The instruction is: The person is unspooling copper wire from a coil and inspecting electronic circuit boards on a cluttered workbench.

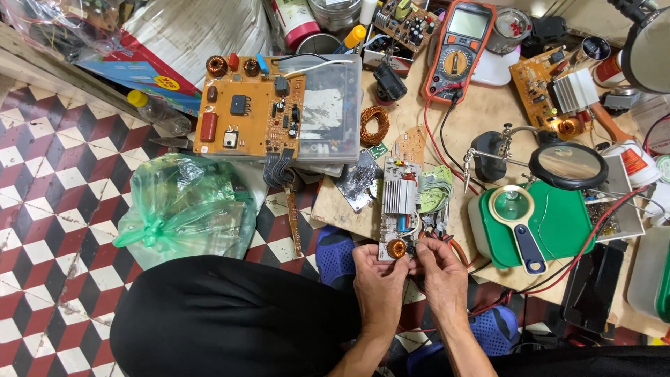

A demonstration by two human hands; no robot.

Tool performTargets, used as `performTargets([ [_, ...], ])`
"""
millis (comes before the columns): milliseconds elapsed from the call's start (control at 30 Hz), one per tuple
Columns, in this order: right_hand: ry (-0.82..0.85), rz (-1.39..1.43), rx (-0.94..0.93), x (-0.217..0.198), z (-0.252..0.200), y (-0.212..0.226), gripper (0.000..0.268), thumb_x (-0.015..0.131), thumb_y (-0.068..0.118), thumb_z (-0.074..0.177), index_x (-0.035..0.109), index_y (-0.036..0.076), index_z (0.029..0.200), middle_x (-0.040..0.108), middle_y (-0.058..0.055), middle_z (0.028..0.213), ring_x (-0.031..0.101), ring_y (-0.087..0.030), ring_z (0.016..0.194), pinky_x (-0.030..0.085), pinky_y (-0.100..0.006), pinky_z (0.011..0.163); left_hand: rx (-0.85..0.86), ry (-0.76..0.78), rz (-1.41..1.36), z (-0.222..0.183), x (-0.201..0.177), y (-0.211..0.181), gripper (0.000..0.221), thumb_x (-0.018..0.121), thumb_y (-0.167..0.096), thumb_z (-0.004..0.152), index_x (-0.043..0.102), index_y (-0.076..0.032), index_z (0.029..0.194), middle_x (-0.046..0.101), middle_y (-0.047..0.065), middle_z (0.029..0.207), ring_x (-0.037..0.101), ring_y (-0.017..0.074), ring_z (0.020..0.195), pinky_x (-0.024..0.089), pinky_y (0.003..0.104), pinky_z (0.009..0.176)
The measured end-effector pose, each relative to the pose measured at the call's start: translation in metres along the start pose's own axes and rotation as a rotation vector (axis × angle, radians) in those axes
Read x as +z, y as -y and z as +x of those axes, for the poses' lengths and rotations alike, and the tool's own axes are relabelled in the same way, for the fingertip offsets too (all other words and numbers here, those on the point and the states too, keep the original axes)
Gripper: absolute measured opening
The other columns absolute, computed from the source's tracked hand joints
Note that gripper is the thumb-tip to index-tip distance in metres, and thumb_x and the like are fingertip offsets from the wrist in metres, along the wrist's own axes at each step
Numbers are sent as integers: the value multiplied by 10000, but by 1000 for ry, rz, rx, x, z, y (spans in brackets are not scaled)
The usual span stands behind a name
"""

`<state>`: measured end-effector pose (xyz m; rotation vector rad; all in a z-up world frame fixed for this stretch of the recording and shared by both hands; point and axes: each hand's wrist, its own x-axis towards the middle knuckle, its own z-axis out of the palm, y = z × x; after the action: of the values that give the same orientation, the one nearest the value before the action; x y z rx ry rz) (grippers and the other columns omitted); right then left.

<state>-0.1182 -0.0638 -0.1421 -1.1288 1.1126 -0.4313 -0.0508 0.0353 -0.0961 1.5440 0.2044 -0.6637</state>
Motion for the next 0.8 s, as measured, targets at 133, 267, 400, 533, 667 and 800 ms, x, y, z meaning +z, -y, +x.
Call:
performTargets([
  [133,16,-27,-31,-2,2,-3,201,689,41,1066,785,-62,1210,741,-130,968,681,-192,793,595,-318,739,7,-1,-9,-1,1,-2,425,849,-52,892,561,-16,1203,788,93,988,839,136,813,683,239,748],
  [267,23,-14,-40,-5,5,-9,200,687,41,1070,780,-61,1216,740,-130,965,680,-193,794,600,-322,740,22,-2,6,-2,1,-1,443,856,-48,883,562,-21,1213,783,89,993,836,137,818,692,242,750],
  [400,8,-14,-31,-2,4,-9,207,685,56,1072,791,-61,1206,746,-131,933,670,-191,771,591,-320,720,15,5,83,-4,-1,-6,507,864,-63,882,556,-48,1285,784,75,1006,848,134,808,698,251,733],
  [533,-83,-313,-175,-19,27,-49,278,730,198,1006,848,71,1223,862,-28,1173,740,-141,1044,570,-283,958,-15,2,86,10,3,22,808,931,-141,800,523,-97,1496,869,123,1112,867,180,841,690,279,721],
  [667,21,-135,36,-19,-9,37,339,667,128,1049,836,-28,1298,785,-112,982,747,-199,796,599,-295,736,-118,72,-137,10,8,1,564,724,-139,995,600,42,1515,847,231,1236,813,239,997,647,321,842],
  [800,-265,-716,-275,-49,-35,107,389,613,334,1062,804,109,1316,816,-67,1250,797,-215,1056,640,-358,911,-144,13,73,9,9,-6,599,774,-253,964,642,6,1488,837,189,1252,820,215,1064,650,308,901],
])
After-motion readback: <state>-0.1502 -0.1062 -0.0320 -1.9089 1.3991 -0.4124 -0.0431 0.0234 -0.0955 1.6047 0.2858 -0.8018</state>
